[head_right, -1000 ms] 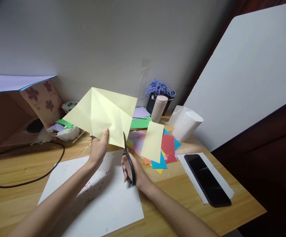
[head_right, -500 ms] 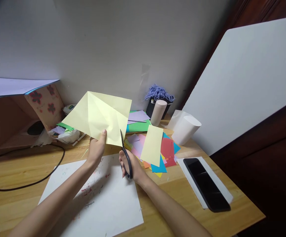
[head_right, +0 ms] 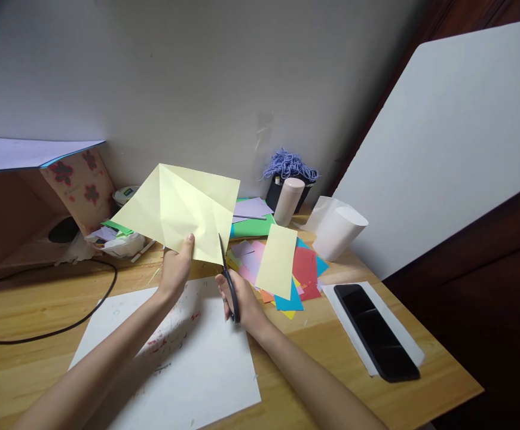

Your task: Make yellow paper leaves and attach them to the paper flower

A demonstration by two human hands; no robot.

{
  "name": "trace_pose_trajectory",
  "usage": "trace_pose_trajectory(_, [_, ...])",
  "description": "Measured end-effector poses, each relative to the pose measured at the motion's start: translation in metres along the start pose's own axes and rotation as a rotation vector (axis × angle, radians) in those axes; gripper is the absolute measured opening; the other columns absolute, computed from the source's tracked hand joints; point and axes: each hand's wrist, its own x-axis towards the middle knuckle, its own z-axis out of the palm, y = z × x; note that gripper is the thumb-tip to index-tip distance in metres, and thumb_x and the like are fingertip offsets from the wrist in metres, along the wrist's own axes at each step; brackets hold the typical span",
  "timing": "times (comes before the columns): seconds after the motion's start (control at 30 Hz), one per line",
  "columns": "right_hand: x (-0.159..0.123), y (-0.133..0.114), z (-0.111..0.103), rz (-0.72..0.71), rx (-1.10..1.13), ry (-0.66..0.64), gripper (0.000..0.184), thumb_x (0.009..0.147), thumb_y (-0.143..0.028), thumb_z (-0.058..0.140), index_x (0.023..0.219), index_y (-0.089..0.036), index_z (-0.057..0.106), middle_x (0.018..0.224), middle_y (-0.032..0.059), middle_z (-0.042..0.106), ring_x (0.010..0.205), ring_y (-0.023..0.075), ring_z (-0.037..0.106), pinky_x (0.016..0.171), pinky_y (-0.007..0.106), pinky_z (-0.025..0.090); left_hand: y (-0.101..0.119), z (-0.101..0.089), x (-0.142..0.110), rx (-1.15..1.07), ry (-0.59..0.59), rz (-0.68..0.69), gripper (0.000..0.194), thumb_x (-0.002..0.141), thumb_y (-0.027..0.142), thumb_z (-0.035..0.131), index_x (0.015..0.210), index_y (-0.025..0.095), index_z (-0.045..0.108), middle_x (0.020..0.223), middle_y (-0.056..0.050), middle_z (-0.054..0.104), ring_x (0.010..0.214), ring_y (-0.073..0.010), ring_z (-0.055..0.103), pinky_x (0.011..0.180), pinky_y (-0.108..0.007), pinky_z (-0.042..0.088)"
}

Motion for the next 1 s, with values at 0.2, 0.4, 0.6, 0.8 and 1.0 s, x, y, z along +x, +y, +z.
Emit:
trace_pose_trajectory(0.2, [-0.0004, 0.0007, 0.0003, 0.013, -0.018, 0.011, 0.045, 0.078, -0.064, 0.045, 0.074, -0.019, 0.042, 0.051, -0.0100, 0.037, 0.031, 0.0040, 0.040, 0.029, 0.015, 0.034, 0.0007, -0.0007, -0.0010, 0.000, -0.021, 0.022, 0.034, 0.084, 0.038, 0.051, 0.103, 0.012, 0.062, 0.115, -0.012, 0.063, 0.114, -0.0205, 0.054, 0.097, -0.027, 0.040])
trace_pose_trajectory(0.4, [-0.0010, 0.0014, -0.0004, 0.024, -0.006, 0.003, 0.048, 0.075, -0.067, 0.046, 0.074, -0.019, 0.042, 0.054, -0.0092, 0.039, 0.031, 0.0038, 0.040, 0.028, 0.015, 0.034, -0.0012, -0.0013, 0.0006, 0.028, -0.010, 0.021, 0.035, 0.083, 0.038, 0.052, 0.102, 0.012, 0.063, 0.110, -0.013, 0.065, 0.113, -0.0214, 0.055, 0.098, -0.028, 0.039])
trace_pose_trajectory(0.6, [-0.0014, -0.0017, -0.0004, 0.074, 0.099, -0.042, 0.060, 0.068, -0.078, 0.039, 0.074, -0.019, 0.042, 0.053, -0.0093, 0.037, 0.032, 0.0031, 0.037, 0.030, 0.017, 0.039, -0.0038, 0.0001, -0.0001, 0.049, -0.034, -0.032, 0.036, 0.082, 0.037, 0.052, 0.101, 0.010, 0.064, 0.103, -0.015, 0.068, 0.112, -0.0233, 0.055, 0.099, -0.030, 0.039])
trace_pose_trajectory(0.8, [-0.0039, -0.0079, -0.0017, 0.070, 0.099, -0.017, 0.059, 0.071, -0.077, 0.037, 0.074, -0.018, 0.042, 0.053, -0.0090, 0.037, 0.031, 0.0030, 0.037, 0.031, 0.018, 0.039, -0.0007, 0.0036, -0.0053, 0.012, -0.072, -0.017, 0.033, 0.083, 0.035, 0.053, 0.104, 0.012, 0.063, 0.114, -0.013, 0.063, 0.111, -0.0212, 0.056, 0.097, -0.029, 0.041])
trace_pose_trajectory(1.0, [-0.0028, -0.0048, -0.0025, 0.079, 0.121, 0.014, 0.056, 0.071, -0.074, 0.042, 0.072, -0.019, 0.042, 0.054, -0.0085, 0.038, 0.031, 0.0032, 0.038, 0.030, 0.018, 0.038, 0.0015, 0.0047, -0.0088, 0.036, -0.087, -0.028, 0.034, 0.083, 0.035, 0.052, 0.106, 0.011, 0.062, 0.118, -0.013, 0.061, 0.110, -0.0209, 0.057, 0.094, -0.028, 0.043])
